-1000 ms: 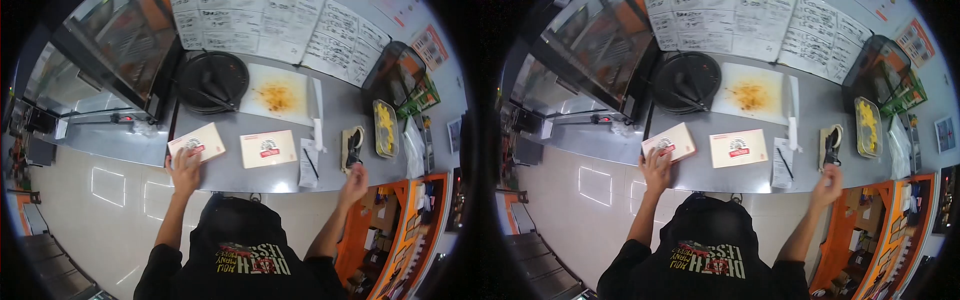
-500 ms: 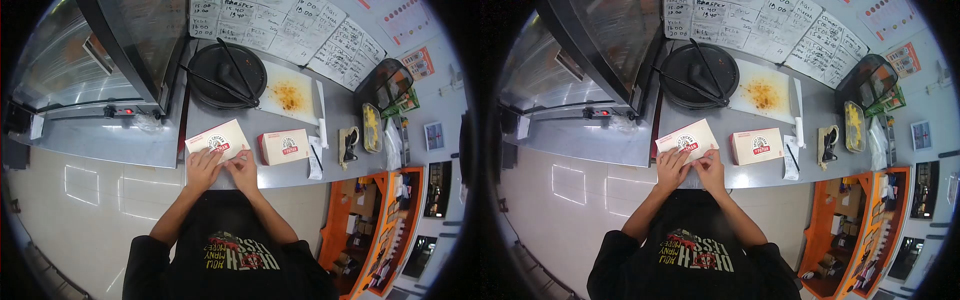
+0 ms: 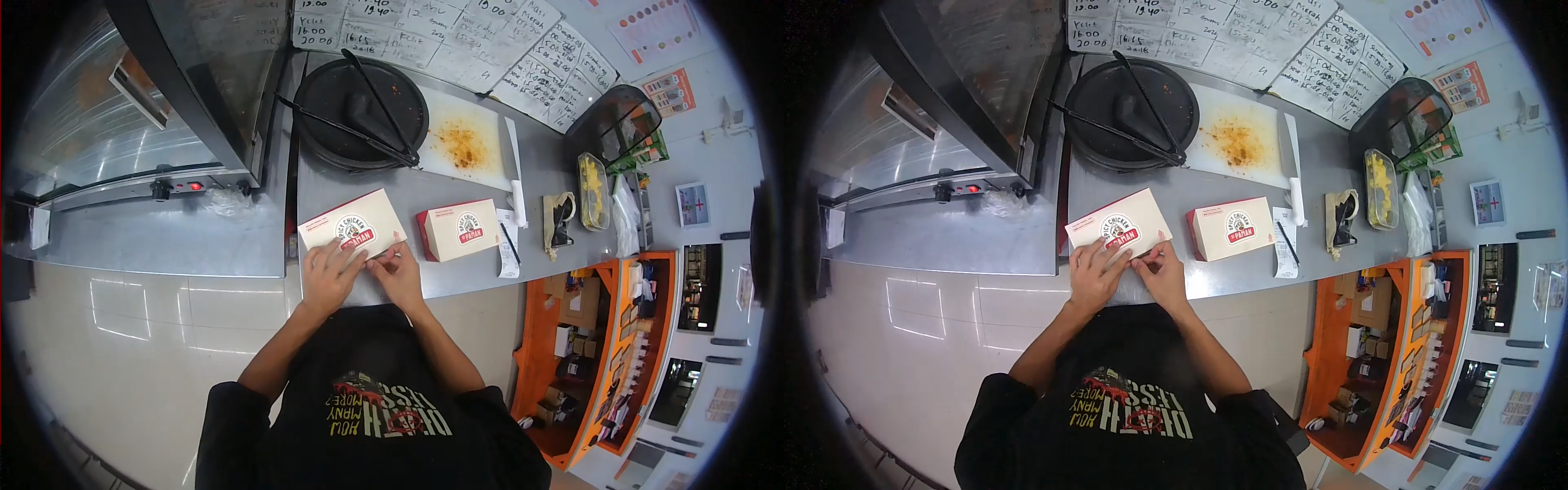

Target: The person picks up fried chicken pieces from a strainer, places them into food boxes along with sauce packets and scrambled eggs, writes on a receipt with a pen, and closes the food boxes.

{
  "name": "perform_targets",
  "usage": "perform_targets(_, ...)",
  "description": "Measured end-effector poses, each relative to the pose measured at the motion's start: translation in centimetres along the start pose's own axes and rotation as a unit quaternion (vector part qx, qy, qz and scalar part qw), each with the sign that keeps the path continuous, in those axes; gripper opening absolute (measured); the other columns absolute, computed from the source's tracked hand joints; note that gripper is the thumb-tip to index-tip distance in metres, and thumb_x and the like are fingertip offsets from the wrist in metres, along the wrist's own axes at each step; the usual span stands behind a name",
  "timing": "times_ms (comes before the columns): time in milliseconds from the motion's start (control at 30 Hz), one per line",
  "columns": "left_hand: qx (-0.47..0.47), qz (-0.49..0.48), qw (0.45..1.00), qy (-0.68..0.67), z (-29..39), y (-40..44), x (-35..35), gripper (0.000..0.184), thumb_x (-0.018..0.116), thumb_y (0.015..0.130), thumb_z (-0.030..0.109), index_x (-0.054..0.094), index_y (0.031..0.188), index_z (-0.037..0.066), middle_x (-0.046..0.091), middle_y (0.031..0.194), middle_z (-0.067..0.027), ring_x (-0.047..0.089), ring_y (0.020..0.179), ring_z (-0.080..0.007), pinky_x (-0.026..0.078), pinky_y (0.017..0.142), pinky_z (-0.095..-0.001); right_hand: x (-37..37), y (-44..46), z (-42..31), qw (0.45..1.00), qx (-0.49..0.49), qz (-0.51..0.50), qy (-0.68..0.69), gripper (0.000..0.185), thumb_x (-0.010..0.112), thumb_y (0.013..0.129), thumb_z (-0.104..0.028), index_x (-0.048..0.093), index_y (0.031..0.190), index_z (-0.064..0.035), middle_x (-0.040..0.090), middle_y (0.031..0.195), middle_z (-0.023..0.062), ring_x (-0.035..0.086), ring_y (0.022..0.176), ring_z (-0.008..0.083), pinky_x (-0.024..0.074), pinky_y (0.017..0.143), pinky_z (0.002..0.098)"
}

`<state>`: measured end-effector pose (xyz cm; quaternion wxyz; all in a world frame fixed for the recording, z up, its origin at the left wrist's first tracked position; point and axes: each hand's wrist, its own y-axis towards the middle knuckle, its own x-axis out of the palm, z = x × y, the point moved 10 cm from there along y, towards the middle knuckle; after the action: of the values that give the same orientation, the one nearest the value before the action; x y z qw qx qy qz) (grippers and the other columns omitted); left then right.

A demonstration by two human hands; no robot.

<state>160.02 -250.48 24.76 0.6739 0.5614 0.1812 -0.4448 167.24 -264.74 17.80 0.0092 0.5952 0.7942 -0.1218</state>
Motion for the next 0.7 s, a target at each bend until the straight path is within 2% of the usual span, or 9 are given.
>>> perform_targets(67, -0.003, 0.0, 1.0, -0.006, 0.0, 0.0, -0.1, 0.035, 0.077, 0.081, 0.02, 0.075, 0.115, 0.022, 0.067, 0.117, -0.0006, 0.057, 0.118, -0.027, 0.039, 0.095, -0.0449, 0.2, -0.3, -0.6, 0.999, -0.029, 0.022, 0.013, 0.032, 0.076, 0.088, -0.003, 0.045, 0.094, -0.0041, 0.073, 0.081, 0.0108, 0.07, 0.079, 0.0121, 0.0544, 0.068, 0.0266)
perform_targets(167, -0.011, 0.006, 1.0, -0.02, -0.1, 0.5, -0.4, 0.032, 0.079, 0.079, 0.021, 0.076, 0.112, 0.021, 0.067, 0.115, -0.0008, 0.058, 0.116, -0.027, 0.039, 0.094, -0.0457, 0.1, -0.2, 1.4, 0.991, -0.105, 0.053, 0.063, 0.031, 0.078, 0.086, -0.006, 0.047, 0.09, -0.0045, 0.069, 0.073, 0.0088, 0.07, 0.068, 0.015, 0.0534, 0.062, 0.0289)
perform_targets(267, -0.024, 0.011, 0.999, -0.034, 0.2, 1.4, -0.8, 0.028, 0.081, 0.077, 0.022, 0.077, 0.104, 0.018, 0.066, 0.11, -0.0014, 0.058, 0.113, -0.0272, 0.039, 0.093, -0.0466, 0.1, -0.4, 1.3, 0.962, -0.13, 0.068, -0.23, 0.031, 0.08, 0.082, -0.009, 0.05, 0.086, -0.0054, 0.063, 0.066, 0.009, 0.066, 0.057, 0.0243, 0.0515, 0.055, 0.0338)
perform_targets(300, -0.028, 0.011, 0.999, -0.033, 0.2, 1.8, -0.8, 0.026, 0.082, 0.076, 0.023, 0.077, 0.101, 0.018, 0.066, 0.108, -0.0017, 0.058, 0.111, -0.0271, 0.039, 0.093, -0.0468, 0.3, -0.5, 0.5, 0.958, -0.16, 0.074, -0.228, 0.029, 0.08, 0.08, -0.012, 0.052, 0.084, -0.0061, 0.059, 0.065, 0.0112, 0.062, 0.056, 0.0333, 0.0493, 0.052, 0.0399)
perform_targets(367, -0.04, -0.002, 0.999, -0.023, 0.4, 2.7, -0.5, 0.025, 0.084, 0.073, 0.023, 0.075, 0.095, 0.016, 0.065, 0.103, -0.0026, 0.058, 0.108, -0.0276, 0.039, 0.093, -0.0475, 0.7, -0.7, -0.4, 0.946, -0.19, 0.065, -0.253, 0.027, 0.078, 0.08, -0.012, 0.052, 0.085, -0.0058, 0.06, 0.066, 0.0115, 0.062, 0.057, 0.0336, 0.049, 0.052, 0.0418)
perform_targets(467, -0.071, -0.093, 0.993, 0.017, 0.5, 3.8, 0.5, 0.034, 0.084, 0.069, 0.023, 0.073, 0.101, 0.016, 0.063, 0.104, -0.0016, 0.058, 0.109, -0.0258, 0.04, 0.092, -0.0497, -0.2, -1.6, -1.3, 0.942, -0.195, 0.039, -0.269, 0.024, 0.076, 0.082, -0.012, 0.053, 0.084, -0.0048, 0.062, 0.069, 0.0127, 0.063, 0.06, 0.0334, 0.0496, 0.054, 0.0425)
perform_targets(500, -0.097, -0.144, 0.985, 0.013, 0.2, 4.3, 1.2, 0.061, 0.086, 0.064, 0.024, 0.067, 0.122, 0.018, 0.059, 0.119, -0.0073, 0.052, 0.118, -0.0305, 0.037, 0.098, -0.0532, -0.9, -1.9, -1.3, 0.946, -0.191, 0.029, -0.26, 0.024, 0.077, 0.082, -0.012, 0.054, 0.083, -0.0042, 0.062, 0.07, 0.0131, 0.064, 0.06, 0.0323, 0.0506, 0.055, 0.0411)
perform_targets(600, -0.104, -0.174, 0.97, 0.131, 0.6, 7.8, 0.4, 0.086, 0.086, 0.061, 0.025, 0.055, 0.141, 0.02, 0.05, 0.133, -0.0162, 0.046, 0.127, -0.0368, 0.032, 0.105, -0.0568, -3.9, -3.2, -0.7, 0.963, -0.154, 0.021, -0.222, 0.024, 0.077, 0.085, -0.013, 0.055, 0.082, -0.0034, 0.061, 0.07, 0.0124, 0.062, 0.059, 0.0282, 0.0507, 0.056, 0.0376)
perform_targets(700, -0.132, -0.243, 0.959, 0.061, -1.4, 7.1, 3.1, 0.101, 0.086, 0.059, 0.028, 0.045, 0.151, 0.023, 0.041, 0.142, -0.0228, 0.04, 0.132, -0.0414, 0.027, 0.11, -0.0587, -8.0, -4.5, -0.9, 0.979, -0.11, 0.04, -0.167, 0.025, 0.077, 0.088, -0.014, 0.055, 0.082, -0.0043, 0.058, 0.067, 0.0093, 0.058, 0.056, 0.021, 0.0473, 0.054, 0.0334)
